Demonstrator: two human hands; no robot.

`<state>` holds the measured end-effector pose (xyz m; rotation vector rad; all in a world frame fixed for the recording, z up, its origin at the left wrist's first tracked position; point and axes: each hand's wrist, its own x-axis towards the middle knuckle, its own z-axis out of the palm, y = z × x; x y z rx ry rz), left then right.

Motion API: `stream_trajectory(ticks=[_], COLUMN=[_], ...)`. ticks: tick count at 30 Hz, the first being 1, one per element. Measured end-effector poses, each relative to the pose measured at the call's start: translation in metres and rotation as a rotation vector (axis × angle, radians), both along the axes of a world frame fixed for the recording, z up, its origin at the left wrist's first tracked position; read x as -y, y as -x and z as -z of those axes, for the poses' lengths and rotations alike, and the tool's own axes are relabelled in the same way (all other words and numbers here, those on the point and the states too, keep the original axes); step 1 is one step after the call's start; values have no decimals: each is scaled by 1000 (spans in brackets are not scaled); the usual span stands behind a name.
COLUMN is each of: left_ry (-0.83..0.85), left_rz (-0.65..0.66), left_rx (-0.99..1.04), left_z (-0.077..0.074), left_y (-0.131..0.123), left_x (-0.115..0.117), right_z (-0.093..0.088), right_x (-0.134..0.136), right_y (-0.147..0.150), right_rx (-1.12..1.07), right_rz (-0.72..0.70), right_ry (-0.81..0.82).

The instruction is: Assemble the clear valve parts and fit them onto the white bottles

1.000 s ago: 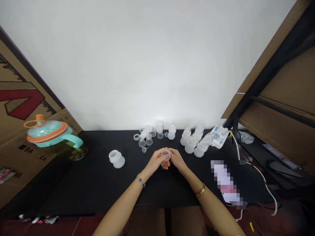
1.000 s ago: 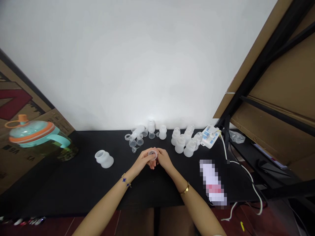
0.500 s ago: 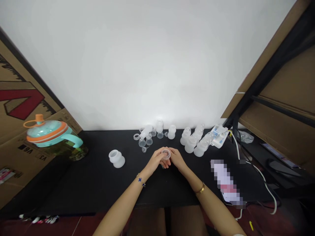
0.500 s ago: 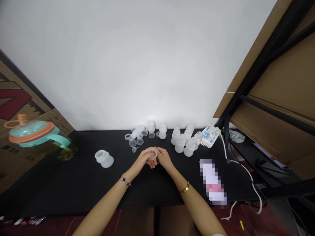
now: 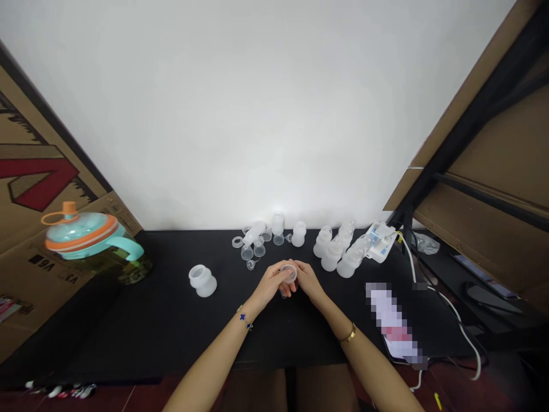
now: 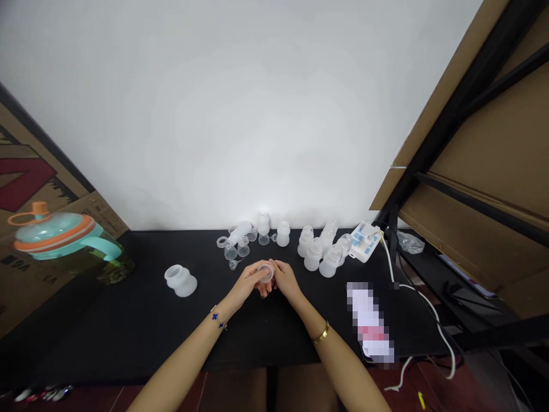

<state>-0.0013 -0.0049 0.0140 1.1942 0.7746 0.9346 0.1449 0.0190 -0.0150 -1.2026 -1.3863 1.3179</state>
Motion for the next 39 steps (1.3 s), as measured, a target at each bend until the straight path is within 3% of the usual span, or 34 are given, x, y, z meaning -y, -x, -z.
stream_trajectory(ticks=[6, 11, 19, 39], left_ry=[71, 98, 83, 24], left_rz=[-107, -105, -194, -214], left_rx=[65, 153, 60, 11], left_z=[-4, -3, -7, -10], left_y=[4, 9, 5, 7], left_x=[-2, -7, -6, -3], right_z=[-4, -5, -6, -4], right_x=[0, -1, -1, 0], right_y=[-2, -2, -2, -2], right_rx=[-40, -38, -28, -3], right_rz=[35, 59, 62, 51], right_ry=[-5, 17, 6, -57])
